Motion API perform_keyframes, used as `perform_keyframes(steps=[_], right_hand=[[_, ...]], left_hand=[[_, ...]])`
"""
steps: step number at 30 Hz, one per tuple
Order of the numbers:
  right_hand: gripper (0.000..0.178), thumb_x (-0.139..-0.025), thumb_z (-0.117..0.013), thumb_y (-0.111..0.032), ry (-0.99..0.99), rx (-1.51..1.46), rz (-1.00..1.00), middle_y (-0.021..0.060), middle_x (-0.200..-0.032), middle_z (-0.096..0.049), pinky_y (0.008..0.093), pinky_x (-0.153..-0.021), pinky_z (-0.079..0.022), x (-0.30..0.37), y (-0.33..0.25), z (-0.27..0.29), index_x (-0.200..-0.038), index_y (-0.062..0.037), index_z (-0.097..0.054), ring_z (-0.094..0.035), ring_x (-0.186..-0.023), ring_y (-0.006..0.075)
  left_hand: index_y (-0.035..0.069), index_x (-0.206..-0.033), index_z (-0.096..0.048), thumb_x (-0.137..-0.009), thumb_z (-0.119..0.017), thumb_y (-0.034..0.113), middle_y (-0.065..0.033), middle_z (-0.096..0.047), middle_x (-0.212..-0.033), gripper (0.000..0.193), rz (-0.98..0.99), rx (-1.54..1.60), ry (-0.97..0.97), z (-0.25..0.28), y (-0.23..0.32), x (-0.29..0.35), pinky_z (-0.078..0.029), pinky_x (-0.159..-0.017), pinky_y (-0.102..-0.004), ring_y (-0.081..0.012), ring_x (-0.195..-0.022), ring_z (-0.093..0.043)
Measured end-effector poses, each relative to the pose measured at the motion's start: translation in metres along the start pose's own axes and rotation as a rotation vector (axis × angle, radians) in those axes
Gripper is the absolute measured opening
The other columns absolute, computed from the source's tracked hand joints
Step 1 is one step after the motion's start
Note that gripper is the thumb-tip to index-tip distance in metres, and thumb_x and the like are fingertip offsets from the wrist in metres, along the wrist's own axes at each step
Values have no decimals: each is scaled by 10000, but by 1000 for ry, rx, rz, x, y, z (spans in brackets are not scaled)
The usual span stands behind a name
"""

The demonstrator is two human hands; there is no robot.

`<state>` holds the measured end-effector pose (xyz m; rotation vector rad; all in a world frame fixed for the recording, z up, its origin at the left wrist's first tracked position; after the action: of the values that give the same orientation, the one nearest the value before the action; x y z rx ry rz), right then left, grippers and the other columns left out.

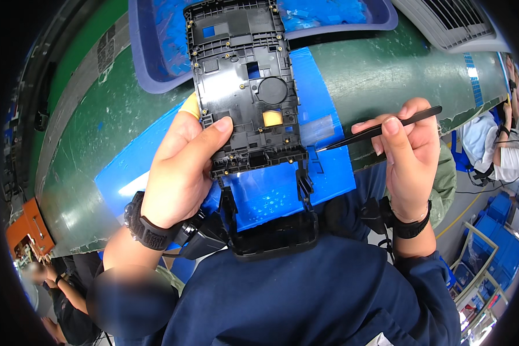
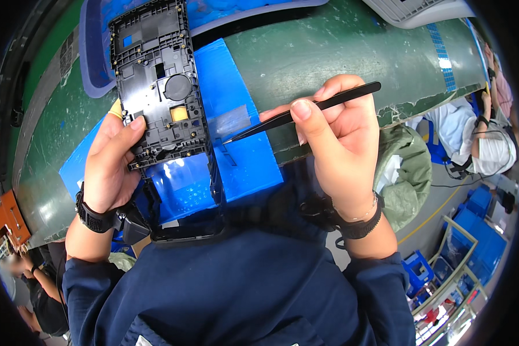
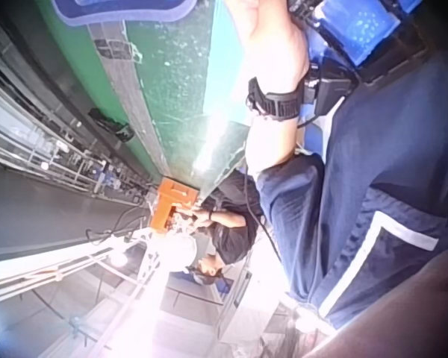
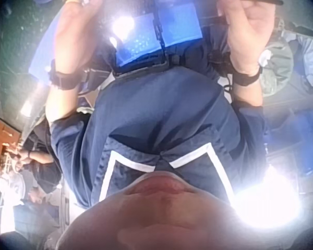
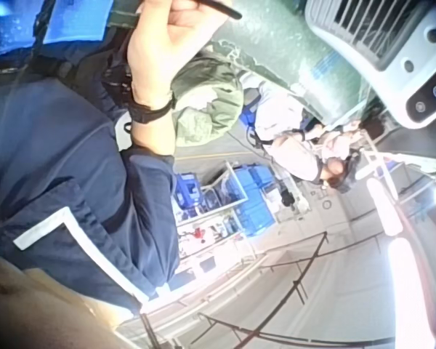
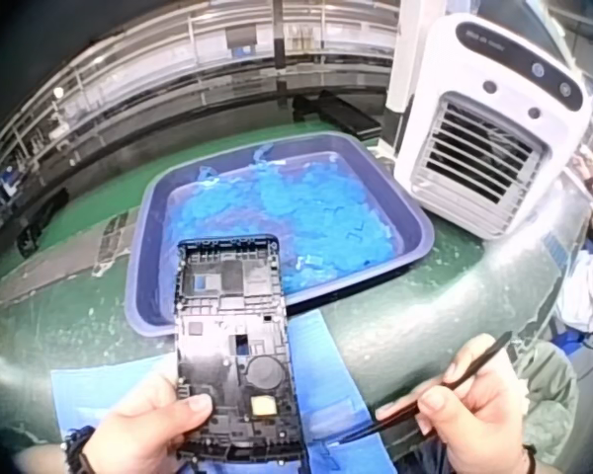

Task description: Picking up small blue thermal pads with tweezers and placing them into a black plastic housing.

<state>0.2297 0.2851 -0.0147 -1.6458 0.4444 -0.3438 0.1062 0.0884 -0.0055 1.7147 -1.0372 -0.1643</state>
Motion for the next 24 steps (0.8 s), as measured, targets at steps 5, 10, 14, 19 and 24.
perform_keyframes(steps=[5, 10, 14, 19, 24], right_hand=[[175, -864, -496, -114, -43, -28, -9, 124, -707, -575, 193, -529, -339, -3, 0, -1, -939, -69, -345, -577, -693, 163], [226, -813, -543, 14, 21, -132, -13, 48, -671, -520, 178, -533, -370, -3, 0, -11, -928, -51, -359, -560, -639, 120], [220, -815, -540, 13, 38, -94, 10, 45, -674, -517, 179, -538, -378, -4, 1, -11, -928, -46, -360, -570, -654, 133], [118, -878, -466, -110, 80, -75, 5, 53, -639, -511, 232, -558, -348, -9, -7, -6, -960, -74, -389, -563, -693, 156], [204, -828, -549, -42, 70, -287, 90, 113, -681, -580, 190, -527, -366, -23, -18, -24, -937, -59, -378, -562, -632, 126]], left_hand=[[-23, -1198, -344, -851, -449, 118, -150, -529, -1087, 389, -52, -20, 15, -2, 2, 1, -448, -839, -320, -199, -980, -552], [-16, -1235, -322, -847, -437, 86, -127, -510, -1132, 418, -4, 10, -48, -1, 4, 0, -395, -876, -304, -172, -1007, -520], [-13, -1246, -308, -831, -447, 73, -132, -506, -1138, 446, 27, 40, -37, -1, 6, 2, -390, -892, -312, -187, -1017, -518], [10, -1315, -203, -752, -523, 13, -124, -420, -1234, 648, -67, 147, -218, -2, 4, 2, -333, -955, -345, -212, -1147, -416], [32, -1350, -39, -615, -627, -14, -137, -282, -1321, 942, -107, 84, -217, -15, 5, 11, -403, -917, -403, -266, -1200, -361]])
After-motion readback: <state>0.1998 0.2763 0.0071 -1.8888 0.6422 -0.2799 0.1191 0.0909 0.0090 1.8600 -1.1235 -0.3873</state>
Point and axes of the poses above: each hand's wrist, its own x-axis away from the middle knuckle, its own z-axis out of the back of the hand, y = z × x, the point moved 3 cm from there along -x, towards the middle knuckle
